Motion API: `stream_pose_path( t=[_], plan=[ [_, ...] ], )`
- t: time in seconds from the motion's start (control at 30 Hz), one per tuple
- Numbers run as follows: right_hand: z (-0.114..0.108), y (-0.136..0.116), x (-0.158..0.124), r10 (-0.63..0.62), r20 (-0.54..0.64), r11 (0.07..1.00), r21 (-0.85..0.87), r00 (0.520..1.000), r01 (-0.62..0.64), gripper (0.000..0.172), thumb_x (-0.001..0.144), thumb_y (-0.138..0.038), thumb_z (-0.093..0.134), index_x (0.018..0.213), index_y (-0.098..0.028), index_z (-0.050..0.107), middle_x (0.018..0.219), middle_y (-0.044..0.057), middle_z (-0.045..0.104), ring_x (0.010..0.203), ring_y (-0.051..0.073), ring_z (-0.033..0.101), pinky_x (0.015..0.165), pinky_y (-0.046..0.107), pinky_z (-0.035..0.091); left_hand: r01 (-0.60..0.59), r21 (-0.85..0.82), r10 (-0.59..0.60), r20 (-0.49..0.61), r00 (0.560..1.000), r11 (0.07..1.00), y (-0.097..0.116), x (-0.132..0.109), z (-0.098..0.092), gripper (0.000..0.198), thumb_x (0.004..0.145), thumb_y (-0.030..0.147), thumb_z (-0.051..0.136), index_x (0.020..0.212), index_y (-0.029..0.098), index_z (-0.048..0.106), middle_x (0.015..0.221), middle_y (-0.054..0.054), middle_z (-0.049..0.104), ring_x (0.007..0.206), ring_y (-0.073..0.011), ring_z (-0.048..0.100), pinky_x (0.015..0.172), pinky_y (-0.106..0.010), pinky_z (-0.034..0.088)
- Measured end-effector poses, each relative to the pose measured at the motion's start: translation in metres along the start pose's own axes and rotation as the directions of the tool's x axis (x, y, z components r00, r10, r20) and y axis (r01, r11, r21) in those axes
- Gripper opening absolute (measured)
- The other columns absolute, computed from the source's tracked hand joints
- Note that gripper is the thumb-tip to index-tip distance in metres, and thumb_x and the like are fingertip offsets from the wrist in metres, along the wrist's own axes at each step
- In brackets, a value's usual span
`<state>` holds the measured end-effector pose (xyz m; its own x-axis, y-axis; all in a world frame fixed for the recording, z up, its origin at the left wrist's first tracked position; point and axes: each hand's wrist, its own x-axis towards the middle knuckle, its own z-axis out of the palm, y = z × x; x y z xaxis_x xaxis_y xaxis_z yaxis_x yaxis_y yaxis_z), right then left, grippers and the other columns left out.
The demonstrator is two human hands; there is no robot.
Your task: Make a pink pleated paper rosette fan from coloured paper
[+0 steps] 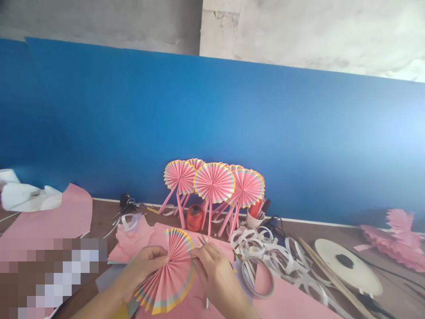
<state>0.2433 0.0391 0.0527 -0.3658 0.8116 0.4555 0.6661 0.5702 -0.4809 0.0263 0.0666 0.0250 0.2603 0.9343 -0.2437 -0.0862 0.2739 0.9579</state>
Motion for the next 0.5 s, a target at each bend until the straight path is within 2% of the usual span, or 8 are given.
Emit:
stream_pose_path(
  t=[0.1,0.17,0.23,0.3,0.33,0.4,0.43,0.5],
  plan=[
    [-0.002,-0.003,0.001,0.044,-0.010,0.998,0.051,0.999,-0.043,0.014,0.088,-0.019,0.051,0.093,-0.023,0.064,0.079,0.003,0.065,0.077,0.018,0.060,0.069,0.029,0.044,-0.011,-0.014,0.011,-0.009,1.000,1.000,-0.001,0.001,-0.002,0.035,0.057,0.046,0.078,0.065,0.014,0.066,0.060,0.001,0.060,0.061,-0.0151,0.052,0.062,-0.025,0.034],
    [-0.002,-0.002,0.003,0.186,-0.057,0.975,0.138,0.981,-0.176,0.012,0.087,-0.028,0.054,0.087,-0.021,0.063,0.075,0.003,0.064,0.071,0.017,0.059,0.066,0.027,0.044,-0.006,-0.019,0.006,-0.036,0.999,1.000,0.000,0.001,-0.001,0.032,0.058,0.043,0.078,0.066,0.014,0.067,0.060,0.002,0.060,0.060,-0.0140,0.051,0.060,-0.025,0.033],
    [-0.002,-0.001,0.005,0.388,-0.060,0.886,0.297,0.920,-0.355,0.029,0.087,-0.043,0.052,0.075,-0.019,0.060,0.066,0.002,0.061,0.061,0.015,0.055,0.058,0.025,0.042,0.020,-0.040,-0.022,-0.053,0.998,0.999,0.001,-0.002,0.001,0.029,0.059,0.041,0.077,0.066,0.015,0.066,0.058,0.003,0.058,0.056,-0.0120,0.049,0.057,-0.023,0.031],
    [0.000,-0.001,0.006,0.501,0.098,0.738,0.472,0.860,-0.483,0.046,0.084,-0.059,0.048,0.066,-0.017,0.058,0.058,0.000,0.057,0.051,0.012,0.050,0.050,0.023,0.038,0.067,-0.107,-0.071,-0.033,0.997,0.992,0.001,-0.005,0.006,0.027,0.060,0.039,0.078,0.065,0.015,0.065,0.056,0.004,0.057,0.053,-0.0104,0.048,0.055,-0.022,0.030],
    [0.001,-0.002,0.005,0.481,0.224,0.663,0.540,0.848,-0.518,0.050,0.079,-0.065,0.050,0.067,-0.017,0.059,0.057,0.000,0.056,0.049,0.011,0.049,0.048,0.023,0.036,0.093,-0.156,-0.096,-0.010,0.995,0.983,0.000,-0.006,0.009,0.028,0.058,0.038,0.079,0.064,0.015,0.064,0.055,0.004,0.057,0.052,-0.0101,0.048,0.054,-0.022,0.030],
    [0.004,-0.009,0.003,0.328,0.444,0.531,0.644,0.834,-0.551,0.051,0.069,-0.066,0.062,0.075,-0.016,0.065,0.063,0.000,0.060,0.052,0.012,0.052,0.049,0.023,0.038,0.144,-0.268,-0.131,0.066,0.989,0.953,-0.002,-0.009,0.015,0.030,0.056,0.039,0.081,0.062,0.015,0.064,0.054,0.003,0.058,0.052,-0.0112,0.051,0.054,-0.022,0.033],
    [0.007,-0.014,0.002,0.249,0.502,0.468,0.687,0.828,-0.557,0.048,0.067,-0.062,0.067,0.079,-0.016,0.068,0.067,0.001,0.063,0.057,0.014,0.055,0.053,0.023,0.041,0.169,-0.316,-0.139,0.117,0.983,0.933,-0.003,-0.010,0.018,0.031,0.055,0.039,0.081,0.061,0.014,0.064,0.055,0.001,0.060,0.053,-0.0127,0.054,0.056,-0.023,0.036],
    [0.013,-0.025,0.000,0.189,0.499,0.306,0.789,0.846,-0.533,0.039,0.072,-0.055,0.067,0.080,-0.017,0.070,0.072,0.003,0.066,0.070,0.018,0.060,0.066,0.028,0.046,0.195,-0.380,-0.124,0.205,0.971,0.904,-0.004,-0.012,0.023,0.031,0.057,0.040,0.081,0.063,0.013,0.067,0.057,-0.003,0.064,0.057,-0.0171,0.059,0.061,-0.027,0.041]
  ],
)
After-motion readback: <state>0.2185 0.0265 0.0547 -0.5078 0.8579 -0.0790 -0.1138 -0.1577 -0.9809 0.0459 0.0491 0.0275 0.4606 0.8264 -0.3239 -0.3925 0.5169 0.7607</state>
